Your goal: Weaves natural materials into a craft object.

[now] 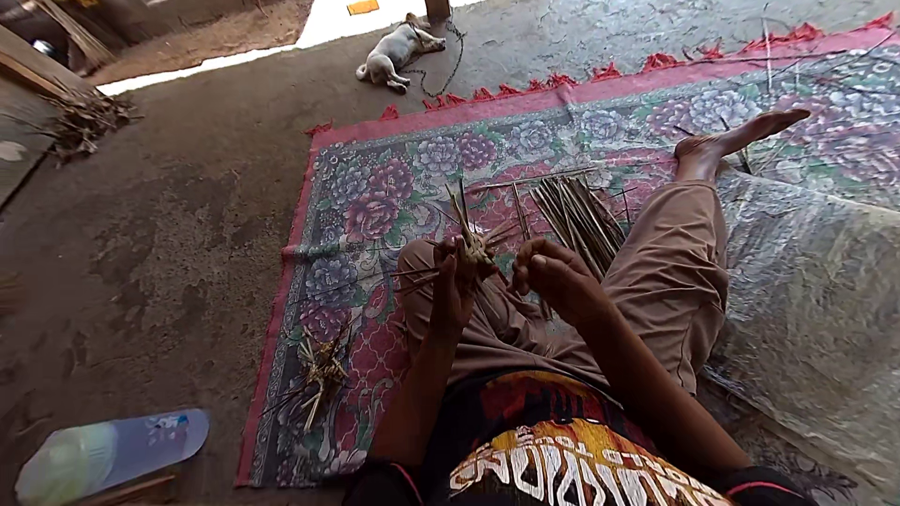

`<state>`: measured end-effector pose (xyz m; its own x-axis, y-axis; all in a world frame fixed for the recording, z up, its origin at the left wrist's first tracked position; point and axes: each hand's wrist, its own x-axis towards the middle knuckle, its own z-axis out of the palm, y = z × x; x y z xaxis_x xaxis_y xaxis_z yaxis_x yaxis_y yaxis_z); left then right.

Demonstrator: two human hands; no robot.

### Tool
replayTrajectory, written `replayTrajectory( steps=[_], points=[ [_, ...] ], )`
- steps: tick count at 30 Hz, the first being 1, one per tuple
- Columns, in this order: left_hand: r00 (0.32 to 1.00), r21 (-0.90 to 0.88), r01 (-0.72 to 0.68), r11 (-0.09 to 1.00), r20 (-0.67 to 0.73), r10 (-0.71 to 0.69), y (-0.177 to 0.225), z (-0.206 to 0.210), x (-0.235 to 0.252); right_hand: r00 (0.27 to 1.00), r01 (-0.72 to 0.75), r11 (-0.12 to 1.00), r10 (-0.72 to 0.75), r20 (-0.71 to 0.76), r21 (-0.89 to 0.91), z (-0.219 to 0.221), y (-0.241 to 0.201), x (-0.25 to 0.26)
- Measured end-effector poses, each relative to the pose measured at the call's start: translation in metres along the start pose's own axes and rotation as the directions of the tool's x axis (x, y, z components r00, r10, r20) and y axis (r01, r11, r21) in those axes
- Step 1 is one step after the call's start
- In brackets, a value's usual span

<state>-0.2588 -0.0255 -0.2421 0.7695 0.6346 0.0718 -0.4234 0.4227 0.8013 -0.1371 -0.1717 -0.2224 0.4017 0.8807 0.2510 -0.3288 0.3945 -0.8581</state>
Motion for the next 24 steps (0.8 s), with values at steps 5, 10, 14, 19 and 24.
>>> replayTrajectory(
  steps=[5, 10, 14, 19, 24],
  points=[
    [0.999, -0.083, 0.028, 0.996, 0.027, -0.026, 0.007, 0.004, -0.004, 0.961, -0.254, 0.926, 0.209, -0.181, -0.28, 0.013, 0.006, 0.0],
    [0.995, 0.119, -0.044, 0.992, 0.094, 0.033, 0.001, 0.005, -0.006, 0.956, -0.287, 0.919, 0.257, -0.141, -0.271, 0.026, 0.027, 0.002],
    [0.998, 0.022, -0.042, 0.999, 0.04, 0.041, 0.001, 0.002, 0.0, 0.97, -0.239, 0.942, 0.241, -0.021, -0.235, 0.018, 0.033, 0.001],
    [0.998, -0.071, 0.013, 0.997, -0.061, -0.018, 0.011, -0.003, 0.008, 0.939, -0.311, 0.941, 0.326, 0.112, -0.13, 0.007, 0.032, -0.004],
    [0.995, -0.103, 0.006, 0.995, -0.094, -0.016, 0.012, 0.01, 0.008, 0.935, -0.353, 0.933, 0.355, 0.005, -0.073, 0.013, 0.034, -0.002]
  ],
)
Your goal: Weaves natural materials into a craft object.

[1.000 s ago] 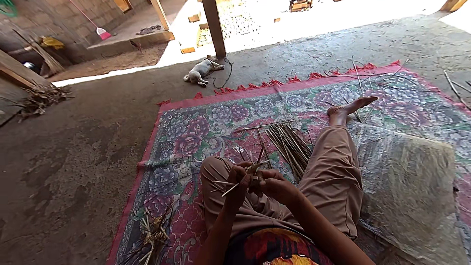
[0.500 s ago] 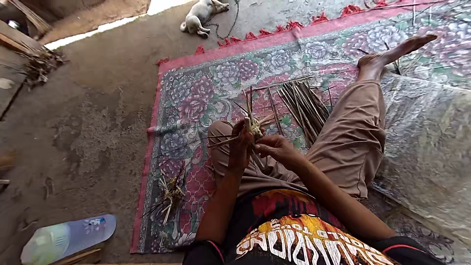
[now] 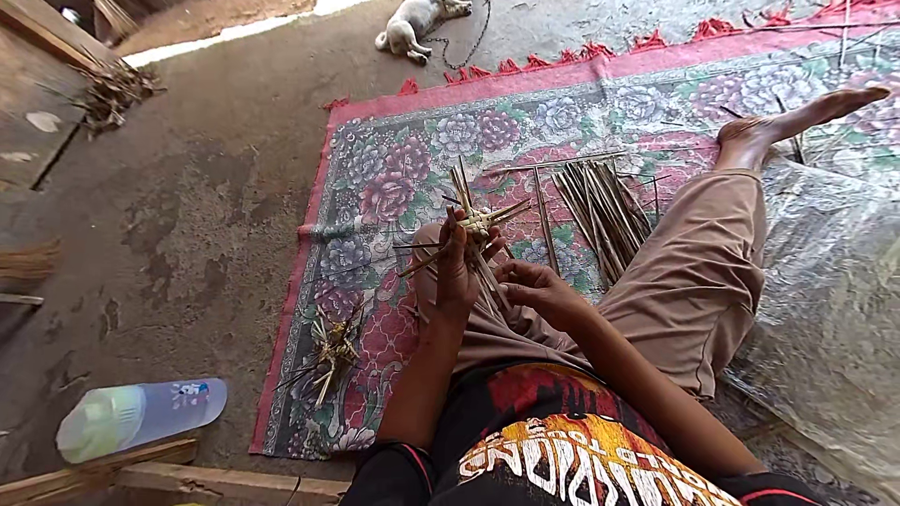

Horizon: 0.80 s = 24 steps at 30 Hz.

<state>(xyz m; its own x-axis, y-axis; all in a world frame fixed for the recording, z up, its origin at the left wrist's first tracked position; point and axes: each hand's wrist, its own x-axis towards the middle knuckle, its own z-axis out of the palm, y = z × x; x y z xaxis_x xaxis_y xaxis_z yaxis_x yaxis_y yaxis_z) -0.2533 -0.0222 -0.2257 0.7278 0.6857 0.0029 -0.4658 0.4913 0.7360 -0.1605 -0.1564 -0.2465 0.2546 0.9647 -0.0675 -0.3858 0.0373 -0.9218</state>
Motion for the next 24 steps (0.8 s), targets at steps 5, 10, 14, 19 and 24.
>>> replayTrajectory(
  steps=[5, 10, 14, 19, 24],
  points=[
    [0.999, 0.095, -0.006, 0.995, 0.042, 0.003, -0.021, 0.005, -0.009, 0.987, 0.011, 0.997, -0.023, -0.162, -0.074, 0.008, 0.001, 0.005],
    [0.994, 0.193, -0.111, 0.975, 0.04, 0.105, -0.024, -0.008, -0.001, 0.998, 0.017, 0.996, -0.022, -0.061, -0.086, 0.0, 0.006, 0.002],
    [0.991, 0.164, -0.047, 0.985, -0.119, 0.068, -0.012, -0.028, 0.012, 0.972, 0.027, 0.989, 0.009, 0.234, -0.148, -0.012, 0.005, -0.002],
    [0.988, 0.236, -0.016, 0.972, 0.155, -0.022, 0.009, -0.047, 0.011, 0.997, -0.011, 0.992, 0.02, 0.07, -0.129, -0.024, -0.001, -0.004],
    [0.949, 0.5, -0.074, 0.863, 0.301, -0.092, 0.017, -0.033, -0.002, 0.973, 0.06, 0.992, -0.083, -0.217, -0.111, -0.012, -0.024, -0.006]
  ],
)
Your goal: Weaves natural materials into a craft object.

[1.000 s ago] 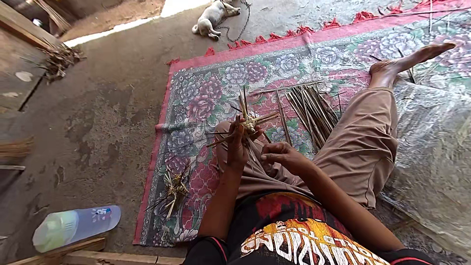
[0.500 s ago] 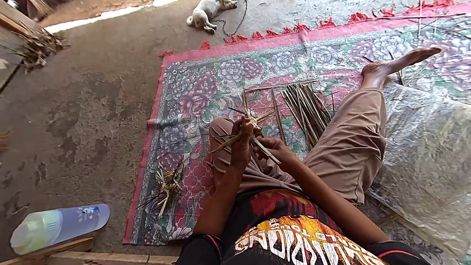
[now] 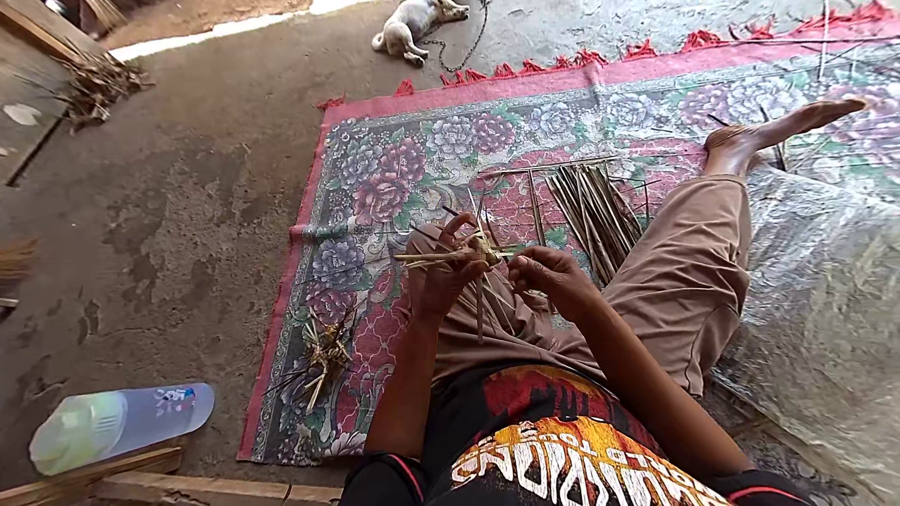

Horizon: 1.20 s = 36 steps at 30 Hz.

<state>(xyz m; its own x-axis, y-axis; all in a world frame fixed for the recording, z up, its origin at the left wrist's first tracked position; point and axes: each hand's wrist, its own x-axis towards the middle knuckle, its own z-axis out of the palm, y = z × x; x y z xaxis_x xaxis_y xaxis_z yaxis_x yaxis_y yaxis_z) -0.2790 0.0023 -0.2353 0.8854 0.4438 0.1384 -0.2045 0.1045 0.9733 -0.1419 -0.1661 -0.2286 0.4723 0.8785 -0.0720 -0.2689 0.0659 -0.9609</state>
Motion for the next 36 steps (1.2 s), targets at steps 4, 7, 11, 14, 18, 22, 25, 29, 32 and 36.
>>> replayTrajectory(
  steps=[4, 7, 11, 14, 18, 22, 25, 29, 32, 36],
  points=[
    [0.982, 0.306, -0.185, 0.934, 0.031, 0.184, 0.0, 0.01, -0.001, 0.999, -0.014, 1.0, 0.013, -0.053, -0.015, 0.012, -0.002, -0.001],
    [0.932, 0.499, -0.359, 0.789, 0.153, 0.328, 0.001, 0.009, 0.0, 0.995, -0.036, 0.999, 0.036, -0.096, 0.0, 0.018, 0.0, 0.001],
    [0.86, 0.553, -0.508, 0.661, 0.277, 0.429, 0.003, 0.01, 0.0, 0.994, -0.015, 0.999, 0.018, -0.112, 0.031, 0.021, 0.001, 0.002],
    [0.884, 0.504, -0.463, 0.729, 0.198, 0.424, 0.002, 0.016, -0.004, 0.988, 0.068, 0.997, -0.072, -0.136, -0.038, 0.024, 0.001, 0.0],
    [0.975, 0.104, -0.185, 0.977, -0.101, 0.196, -0.006, 0.023, -0.008, 0.931, 0.267, 0.933, -0.314, -0.183, -0.243, 0.025, -0.003, -0.003],
    [0.978, -0.197, 0.002, 0.98, -0.203, -0.043, -0.012, 0.035, -0.008, 0.782, 0.484, 0.722, -0.61, -0.127, -0.494, 0.022, 0.003, 0.002],
    [0.967, -0.273, 0.087, 0.958, -0.207, -0.147, -0.017, 0.043, -0.009, 0.747, 0.465, 0.629, -0.657, -0.105, -0.623, 0.022, 0.007, 0.004],
    [0.948, -0.341, 0.19, 0.921, -0.18, -0.262, -0.017, 0.054, -0.01, 0.783, 0.38, 0.626, -0.61, -0.124, -0.681, 0.016, 0.008, 0.008],
    [0.941, -0.349, 0.231, 0.908, -0.159, -0.3, -0.02, 0.056, -0.01, 0.842, 0.344, 0.703, -0.524, -0.127, -0.622, 0.011, 0.006, 0.01],
    [0.975, -0.181, 0.127, 0.975, -0.156, -0.156, -0.025, 0.046, -0.009, 0.966, 0.149, 0.868, -0.23, -0.117, -0.473, 0.009, -0.003, 0.004]
  ],
)
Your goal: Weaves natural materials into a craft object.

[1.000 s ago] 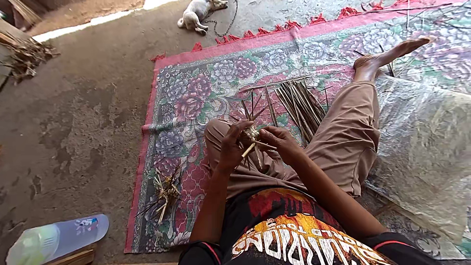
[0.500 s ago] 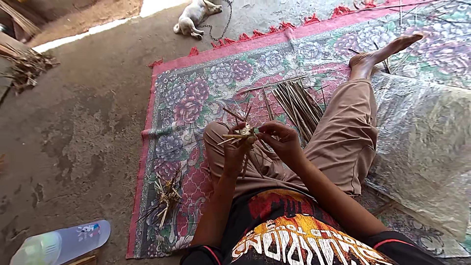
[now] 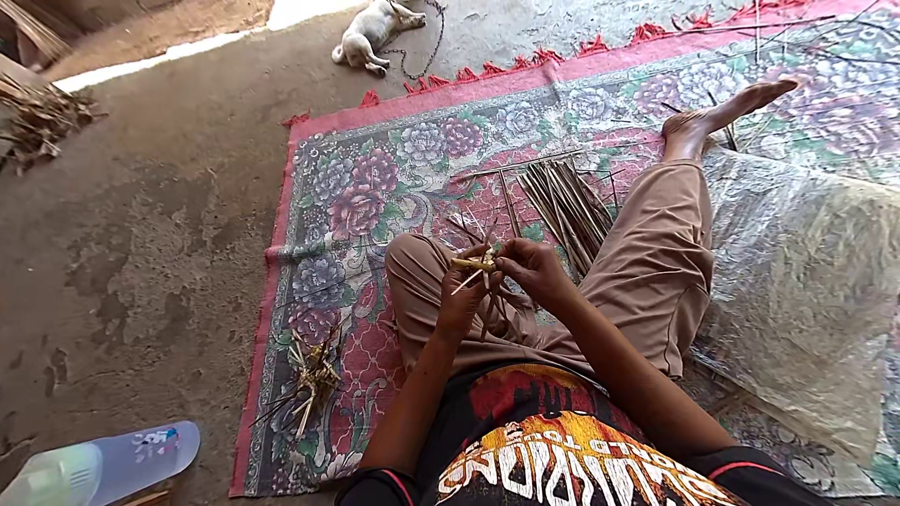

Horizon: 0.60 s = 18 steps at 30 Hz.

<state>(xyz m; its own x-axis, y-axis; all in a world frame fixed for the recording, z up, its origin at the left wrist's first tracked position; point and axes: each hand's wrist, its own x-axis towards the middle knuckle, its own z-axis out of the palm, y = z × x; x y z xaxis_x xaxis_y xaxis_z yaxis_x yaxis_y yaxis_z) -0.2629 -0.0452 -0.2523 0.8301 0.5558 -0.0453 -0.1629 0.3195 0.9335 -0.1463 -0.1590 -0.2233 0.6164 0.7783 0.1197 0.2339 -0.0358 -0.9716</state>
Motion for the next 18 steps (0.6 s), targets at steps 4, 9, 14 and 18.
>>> replayTrajectory(
  steps=[4, 9, 14, 18],
  points=[
    [1.0, -0.097, 0.028, 0.995, 0.0, -0.028, 0.007, -0.006, 0.002, 0.994, 0.053, 0.997, -0.058, 0.088, 0.058, -0.002, -0.001, -0.001],
    [0.989, -0.235, 0.145, 0.961, 0.067, -0.133, 0.012, -0.008, 0.004, 0.971, 0.229, 0.971, -0.233, 0.061, 0.065, -0.001, 0.003, -0.004],
    [0.987, -0.143, 0.111, 0.984, 0.135, -0.092, 0.023, -0.005, 0.002, 0.976, 0.216, 0.969, -0.218, -0.002, -0.118, -0.004, -0.005, -0.007],
    [0.956, -0.247, 0.21, 0.946, 0.255, -0.146, 0.025, -0.007, 0.001, 0.96, 0.187, 0.954, -0.228, 0.161, 0.235, -0.014, -0.003, -0.004]
  ],
)
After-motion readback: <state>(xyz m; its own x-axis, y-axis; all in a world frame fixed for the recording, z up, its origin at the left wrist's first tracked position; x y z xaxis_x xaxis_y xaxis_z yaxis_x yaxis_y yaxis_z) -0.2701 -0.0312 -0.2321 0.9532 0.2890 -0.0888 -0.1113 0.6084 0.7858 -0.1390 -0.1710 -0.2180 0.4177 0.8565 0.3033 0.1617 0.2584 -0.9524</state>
